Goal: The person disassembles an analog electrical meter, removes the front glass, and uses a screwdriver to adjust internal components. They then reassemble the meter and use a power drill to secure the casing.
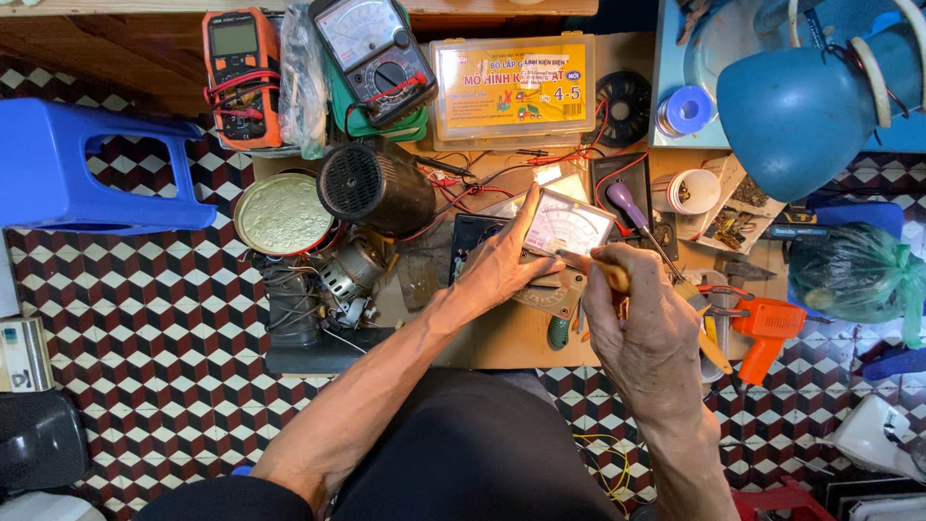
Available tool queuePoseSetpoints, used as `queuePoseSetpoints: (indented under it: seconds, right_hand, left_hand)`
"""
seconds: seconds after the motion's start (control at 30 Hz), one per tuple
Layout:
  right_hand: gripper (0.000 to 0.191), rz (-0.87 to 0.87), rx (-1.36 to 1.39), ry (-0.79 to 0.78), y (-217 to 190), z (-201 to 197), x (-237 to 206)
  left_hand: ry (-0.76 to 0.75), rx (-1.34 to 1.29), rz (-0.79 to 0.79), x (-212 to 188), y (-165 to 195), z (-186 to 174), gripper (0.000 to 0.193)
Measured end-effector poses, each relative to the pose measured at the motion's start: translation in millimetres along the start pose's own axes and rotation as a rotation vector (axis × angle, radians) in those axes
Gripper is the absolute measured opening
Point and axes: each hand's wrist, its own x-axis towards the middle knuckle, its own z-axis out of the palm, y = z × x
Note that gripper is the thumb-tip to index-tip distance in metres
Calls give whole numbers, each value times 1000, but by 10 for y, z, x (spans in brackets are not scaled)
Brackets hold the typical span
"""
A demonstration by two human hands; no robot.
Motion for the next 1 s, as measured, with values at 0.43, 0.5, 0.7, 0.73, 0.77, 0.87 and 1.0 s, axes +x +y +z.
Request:
queuePoseSetpoints:
  seconds: [0.43,0.5,0.7,0.73,0.77,0.87,1.0]
  right_hand:
    - [24,-17,34,-90,-44,-88,28]
    - [24,0,42,-108,-49,-113,41]
    - [22,12,39,-129,-49,-162,60]
    - [22,15,38,-134,-52,-166,62]
    - [22,17,37,-140,-54,-168,64]
    - [22,20,19,-153,-63,-171,75]
    - [22,23,59,-162,-74,-174,87]
  left_hand:
    - [-7,-21,-24,9,46,-20,113]
    - [-6,-17,-29,8,51,-24,113]
    - [10,-21,4,14,31,-12,113]
    - [15,-25,21,16,25,-9,113]
    - [12,-28,22,16,18,-7,113]
    - [6,-31,19,14,-2,-4,113]
    - [5,-28,17,17,-28,4,113]
